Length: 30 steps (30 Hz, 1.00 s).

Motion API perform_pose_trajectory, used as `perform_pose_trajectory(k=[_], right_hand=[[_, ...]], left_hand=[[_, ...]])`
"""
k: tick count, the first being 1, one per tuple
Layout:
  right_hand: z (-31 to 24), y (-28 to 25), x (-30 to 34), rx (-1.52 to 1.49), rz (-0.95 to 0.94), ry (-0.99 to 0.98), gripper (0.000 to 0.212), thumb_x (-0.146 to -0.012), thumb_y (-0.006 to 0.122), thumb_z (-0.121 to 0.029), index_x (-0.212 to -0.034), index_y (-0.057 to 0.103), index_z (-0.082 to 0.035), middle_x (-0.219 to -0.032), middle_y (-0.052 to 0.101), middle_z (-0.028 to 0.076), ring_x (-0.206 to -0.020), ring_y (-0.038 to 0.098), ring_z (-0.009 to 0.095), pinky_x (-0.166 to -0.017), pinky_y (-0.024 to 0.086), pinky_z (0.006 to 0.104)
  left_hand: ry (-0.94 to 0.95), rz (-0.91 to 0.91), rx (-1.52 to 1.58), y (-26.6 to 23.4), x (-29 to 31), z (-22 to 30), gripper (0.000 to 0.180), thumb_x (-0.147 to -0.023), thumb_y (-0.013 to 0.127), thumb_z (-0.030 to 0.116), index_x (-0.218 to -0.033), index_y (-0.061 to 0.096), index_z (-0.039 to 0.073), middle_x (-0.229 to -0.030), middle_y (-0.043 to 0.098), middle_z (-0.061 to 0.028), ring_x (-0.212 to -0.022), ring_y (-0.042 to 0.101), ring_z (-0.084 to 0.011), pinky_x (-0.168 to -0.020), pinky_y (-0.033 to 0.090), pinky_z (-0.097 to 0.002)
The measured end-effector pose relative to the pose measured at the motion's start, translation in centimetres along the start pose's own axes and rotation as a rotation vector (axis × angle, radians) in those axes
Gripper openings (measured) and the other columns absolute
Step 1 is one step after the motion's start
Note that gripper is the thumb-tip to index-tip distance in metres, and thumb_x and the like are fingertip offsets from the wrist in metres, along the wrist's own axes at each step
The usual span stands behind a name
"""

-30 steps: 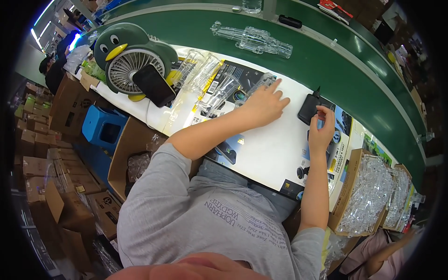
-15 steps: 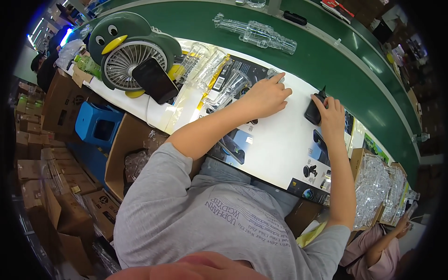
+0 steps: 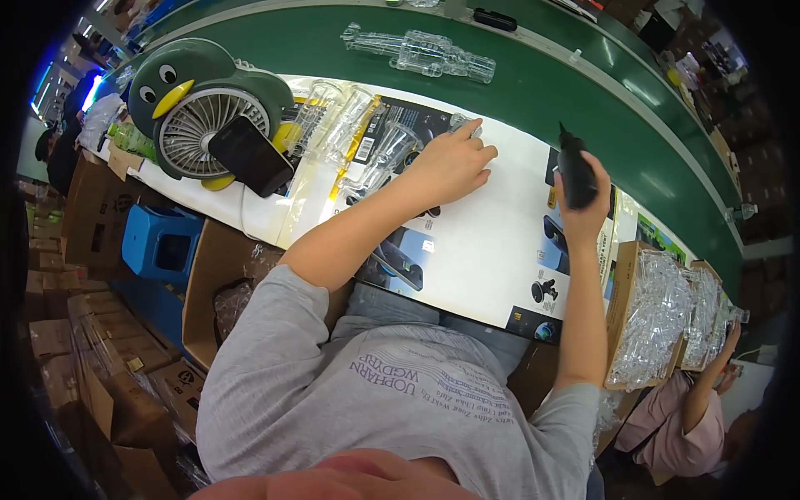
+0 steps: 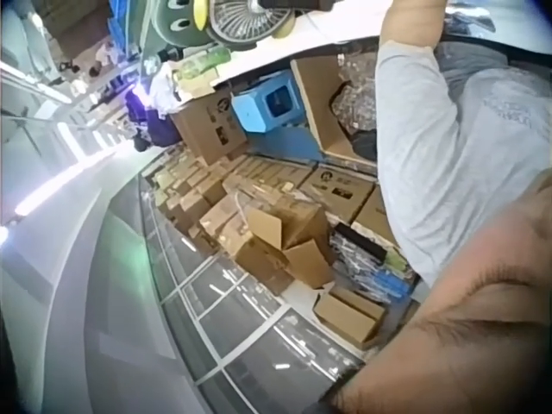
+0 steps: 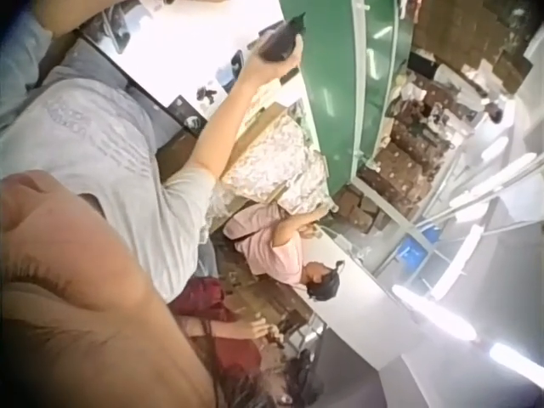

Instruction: Assembling small plastic components by applying liquid from a squeeze bottle and joining parts together.

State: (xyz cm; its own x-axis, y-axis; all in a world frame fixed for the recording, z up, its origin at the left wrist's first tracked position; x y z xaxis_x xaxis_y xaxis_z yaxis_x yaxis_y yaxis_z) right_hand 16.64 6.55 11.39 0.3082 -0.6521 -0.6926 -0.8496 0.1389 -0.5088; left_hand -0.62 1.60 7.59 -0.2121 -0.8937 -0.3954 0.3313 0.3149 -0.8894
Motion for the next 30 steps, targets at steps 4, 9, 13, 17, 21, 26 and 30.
perform_pose_trajectory(k=[4, 9, 13, 17, 21, 26, 30], right_hand=[[2.0, -1.4, 1.5, -0.431, 0.242, 0.247, 0.055, -0.076, 0.06, -0.004, -0.124, 0.034, -0.008, -0.109, 0.048, 0.009, -0.098, 0.049, 0.018, -0.085, 0.039, 0.0288], [8.1, -0.5, 4.3, -1.07, 0.291, 0.601, 0.051, -0.077, 0.056, -0.008, -0.124, 0.037, -0.012, -0.112, 0.048, 0.008, -0.09, 0.05, 0.014, -0.075, 0.041, 0.0247], [8.6, 1.3, 4.2, -1.214, 0.245, 0.686, 0.048, -0.081, 0.053, -0.014, -0.126, 0.037, -0.016, -0.105, 0.052, 0.005, -0.08, 0.051, 0.012, -0.075, 0.042, 0.0274], [6.6, 1.3, 3.5, -1.207, 0.178, 0.685, 0.05, -0.08, 0.054, -0.016, -0.127, 0.037, -0.014, -0.11, 0.05, 0.006, -0.091, 0.049, 0.012, -0.076, 0.039, 0.0262], [6.3, 0.7, 3.8, -1.108, 0.143, 0.711, 0.05, -0.079, 0.054, -0.02, -0.126, 0.038, -0.01, -0.114, 0.048, 0.006, -0.094, 0.047, 0.012, -0.077, 0.038, 0.0255], [6.1, 0.7, 3.7, -1.121, 0.142, 0.75, 0.043, -0.08, 0.053, -0.022, -0.12, 0.041, -0.01, -0.122, 0.045, 0.007, -0.1, 0.046, 0.012, -0.08, 0.038, 0.0271], [7.2, 0.6, 4.2, -1.22, 0.218, 0.82, 0.043, -0.081, 0.054, -0.024, -0.118, 0.039, -0.009, -0.121, 0.047, 0.008, -0.1, 0.046, 0.013, -0.08, 0.039, 0.0283]], left_hand=[[0.023, 0.124, 0.111, -1.3, -0.2, 0.4, 0.016, -0.073, 0.058, 0.014, -0.086, 0.058, 0.005, -0.084, 0.061, -0.0104, -0.102, 0.051, -0.028, -0.075, 0.046, -0.0358], [-0.043, 0.48, 0.456, -5.2, -0.6, -1.2, 0.014, -0.074, 0.056, 0.005, -0.087, 0.059, 0.005, -0.085, 0.06, -0.0094, -0.078, 0.058, -0.0273, -0.07, 0.046, -0.0329], [-0.342, 0.41, 0.402, -5.4, 0.3, -6.1, 0.016, -0.075, 0.053, 0.007, -0.089, 0.058, 0.009, -0.086, 0.059, -0.0094, -0.075, 0.057, -0.028, -0.065, 0.046, -0.0353], [-0.355, 0.202, 0.028, -5.5, 0.0, -5.6, 0.012, -0.079, 0.05, 0.011, -0.09, 0.056, 0.01, -0.08, 0.06, -0.0092, -0.071, 0.059, -0.029, -0.061, 0.046, -0.039], [-0.458, -0.138, -0.135, -2.2, -0.4, -5.5, 0.019, -0.079, 0.049, 0.01, -0.098, 0.053, 0.011, -0.08, 0.061, -0.0122, -0.072, 0.059, -0.0301, -0.06, 0.046, -0.04], [-0.39, -0.054, 0.187, -2.1, -0.7, -3.8, 0.038, -0.076, 0.047, -0.002, -0.111, 0.05, 0.011, -0.095, 0.058, -0.0171, -0.083, 0.058, -0.0315, -0.07, 0.047, -0.0406], [0.031, -0.079, -0.228, -1.8, -0.9, 0.1, 0.051, -0.064, 0.054, -0.005, -0.111, 0.054, 0.015, -0.121, 0.046, -0.0129, -0.118, 0.038, -0.0309, -0.095, 0.035, -0.0404]])
Point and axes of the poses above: each hand's wrist, its own x-axis away from the middle knuckle, its own y-axis out of the palm, z = x × y, the point moved 9 cm from there along -x, towards the middle knuckle
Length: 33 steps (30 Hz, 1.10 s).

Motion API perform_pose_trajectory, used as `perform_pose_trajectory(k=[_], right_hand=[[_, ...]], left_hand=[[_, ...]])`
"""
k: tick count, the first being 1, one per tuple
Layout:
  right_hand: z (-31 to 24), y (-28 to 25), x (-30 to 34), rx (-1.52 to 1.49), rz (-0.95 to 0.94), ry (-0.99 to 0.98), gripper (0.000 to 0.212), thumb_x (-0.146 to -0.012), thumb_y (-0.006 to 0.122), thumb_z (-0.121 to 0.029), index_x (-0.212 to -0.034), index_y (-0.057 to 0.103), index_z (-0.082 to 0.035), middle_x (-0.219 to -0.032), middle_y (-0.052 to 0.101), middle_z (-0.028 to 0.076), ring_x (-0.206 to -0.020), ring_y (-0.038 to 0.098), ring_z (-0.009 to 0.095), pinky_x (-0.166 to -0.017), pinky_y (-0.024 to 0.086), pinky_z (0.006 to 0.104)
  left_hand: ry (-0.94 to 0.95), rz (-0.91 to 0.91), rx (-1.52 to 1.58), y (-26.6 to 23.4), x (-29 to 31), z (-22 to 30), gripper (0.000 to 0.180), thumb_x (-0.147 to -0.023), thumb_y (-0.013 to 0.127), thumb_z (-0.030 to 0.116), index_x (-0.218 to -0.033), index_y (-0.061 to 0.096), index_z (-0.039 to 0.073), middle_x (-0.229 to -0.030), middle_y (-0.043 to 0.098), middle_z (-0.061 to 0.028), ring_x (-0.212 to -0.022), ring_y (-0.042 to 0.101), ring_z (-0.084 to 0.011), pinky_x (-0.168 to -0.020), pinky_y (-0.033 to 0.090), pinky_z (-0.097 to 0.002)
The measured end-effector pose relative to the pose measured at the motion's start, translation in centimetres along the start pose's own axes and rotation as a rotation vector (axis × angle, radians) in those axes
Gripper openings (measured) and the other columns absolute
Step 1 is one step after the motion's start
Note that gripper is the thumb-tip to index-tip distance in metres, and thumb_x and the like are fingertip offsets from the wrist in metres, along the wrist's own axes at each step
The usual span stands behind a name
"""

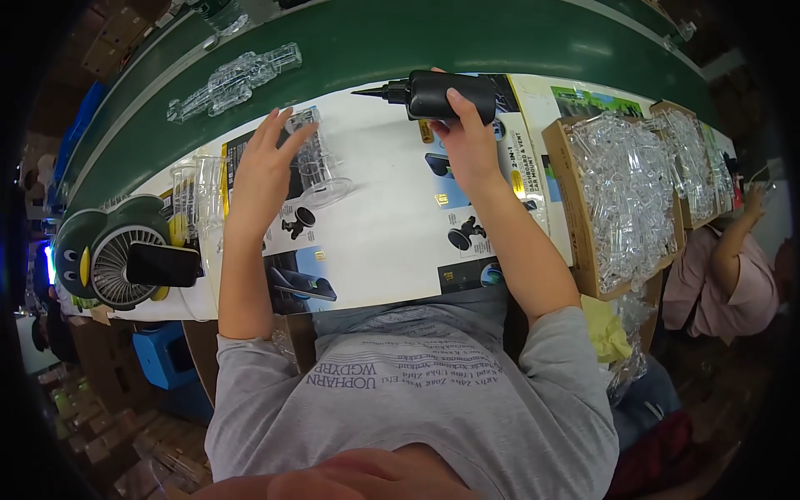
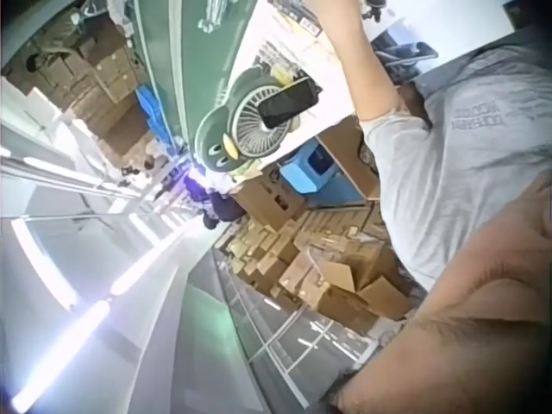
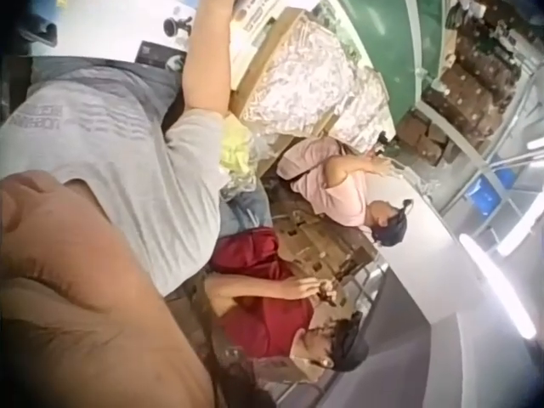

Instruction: Assembling small plastic components by applying liquid from a squeeze bottle and joining parts together.

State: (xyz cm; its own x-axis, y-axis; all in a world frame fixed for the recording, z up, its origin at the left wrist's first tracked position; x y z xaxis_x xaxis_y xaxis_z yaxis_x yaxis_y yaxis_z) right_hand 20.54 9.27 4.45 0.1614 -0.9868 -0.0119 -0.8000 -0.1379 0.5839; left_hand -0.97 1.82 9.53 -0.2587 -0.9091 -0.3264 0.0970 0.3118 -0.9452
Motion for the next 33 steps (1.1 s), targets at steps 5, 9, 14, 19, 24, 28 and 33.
perform_pose_trajectory(k=[5, 9, 14, 19, 24, 28, 33], right_hand=[[-0.2, -0.7, -0.1, -0.018, 0.052, -0.015, 0.042, -0.08, 0.055, -0.026, -0.116, 0.041, -0.009, -0.118, 0.049, 0.008, -0.098, 0.047, 0.015, -0.078, 0.041, 0.0278], [-0.9, -0.7, 0.1, -0.026, 0.07, -0.062, 0.041, -0.08, 0.056, -0.027, -0.113, 0.043, -0.007, -0.114, 0.051, 0.009, -0.1, 0.048, 0.015, -0.081, 0.041, 0.0283], [-1.1, -0.7, 0.4, -0.078, 0.085, -0.043, 0.042, -0.078, 0.056, -0.027, -0.111, 0.044, -0.004, -0.112, 0.052, 0.01, -0.101, 0.049, 0.016, -0.086, 0.04, 0.0292], [-1.1, -0.2, 0.9, -0.005, 0.013, -0.053, 0.04, -0.076, 0.054, -0.023, -0.11, 0.045, -0.003, -0.11, 0.053, 0.011, -0.1, 0.05, 0.017, -0.089, 0.038, 0.0301], [-1.7, 1.7, 1.7, 0.142, -0.12, -0.084, 0.039, -0.075, 0.053, -0.021, -0.107, 0.045, -0.001, -0.107, 0.054, 0.013, -0.094, 0.053, 0.018, -0.083, 0.044, 0.029], [-1.9, 2.1, 1.9, 0.177, -0.134, -0.096, 0.037, -0.075, 0.054, -0.021, -0.105, 0.046, -0.001, -0.105, 0.055, 0.013, -0.09, 0.055, 0.018, -0.078, 0.046, 0.0279], [-1.5, 1.9, 1.8, 0.182, -0.125, -0.066, 0.038, -0.074, 0.054, -0.021, -0.105, 0.047, -0.001, -0.105, 0.055, 0.012, -0.087, 0.056, 0.017, -0.073, 0.048, 0.0271]], left_hand=[[0.257, -0.098, 0.207, 0.5, 0.1, 4.9, 0.052, -0.061, 0.061, 0.0, -0.111, 0.053, 0.013, -0.117, 0.049, -0.0112, -0.118, 0.039, -0.0265, -0.099, 0.029, -0.0445], [0.188, 0.015, 0.485, 0.1, -0.2, 5.2, 0.052, -0.059, 0.065, 0.006, -0.109, 0.05, 0.008, -0.11, 0.052, -0.0098, -0.11, 0.047, -0.0253, -0.096, 0.033, -0.0422], [-0.138, 0.118, 0.891, 1.6, -0.2, 2.1, 0.05, -0.061, 0.066, 0.006, -0.108, 0.05, 0.005, -0.101, 0.055, -0.0103, -0.098, 0.054, -0.0256, -0.084, 0.043, -0.0337], [-0.184, 0.272, 0.874, 1.3, -0.1, 1.0, 0.045, -0.063, 0.066, 0.006, -0.106, 0.051, 0.004, -0.097, 0.058, -0.0102, -0.089, 0.058, -0.0237, -0.077, 0.045, -0.0299], [-0.188, 0.288, 0.835, 0.9, -0.1, 0.9, 0.04, -0.066, 0.065, 0.007, -0.104, 0.053, 0.004, -0.096, 0.058, -0.0103, -0.088, 0.057, -0.0254, -0.077, 0.045, -0.0311], [-0.096, 0.326, 0.725, 0.4, -0.2, 1.8, 0.04, -0.065, 0.065, 0.007, -0.103, 0.054, 0.004, -0.097, 0.058, -0.0101, -0.09, 0.056, -0.0277, -0.08, 0.043, -0.0332], [-0.122, 0.308, 0.745, 0.8, -0.2, 1.5, 0.039, -0.065, 0.066, 0.007, -0.102, 0.054, 0.004, -0.097, 0.059, -0.0098, -0.09, 0.056, -0.0276, -0.08, 0.043, -0.0338]])
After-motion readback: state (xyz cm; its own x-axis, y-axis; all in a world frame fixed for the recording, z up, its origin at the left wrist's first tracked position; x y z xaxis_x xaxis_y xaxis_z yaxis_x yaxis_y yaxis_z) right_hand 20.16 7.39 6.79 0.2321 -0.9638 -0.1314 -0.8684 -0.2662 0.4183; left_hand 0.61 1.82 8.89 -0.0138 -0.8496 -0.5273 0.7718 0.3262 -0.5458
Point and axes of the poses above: each hand's wrist, its own x-axis away from the middle knuckle, its own y-axis out of the palm, z = x × y, the point moved 9 cm from there along -x, towards the middle knuckle
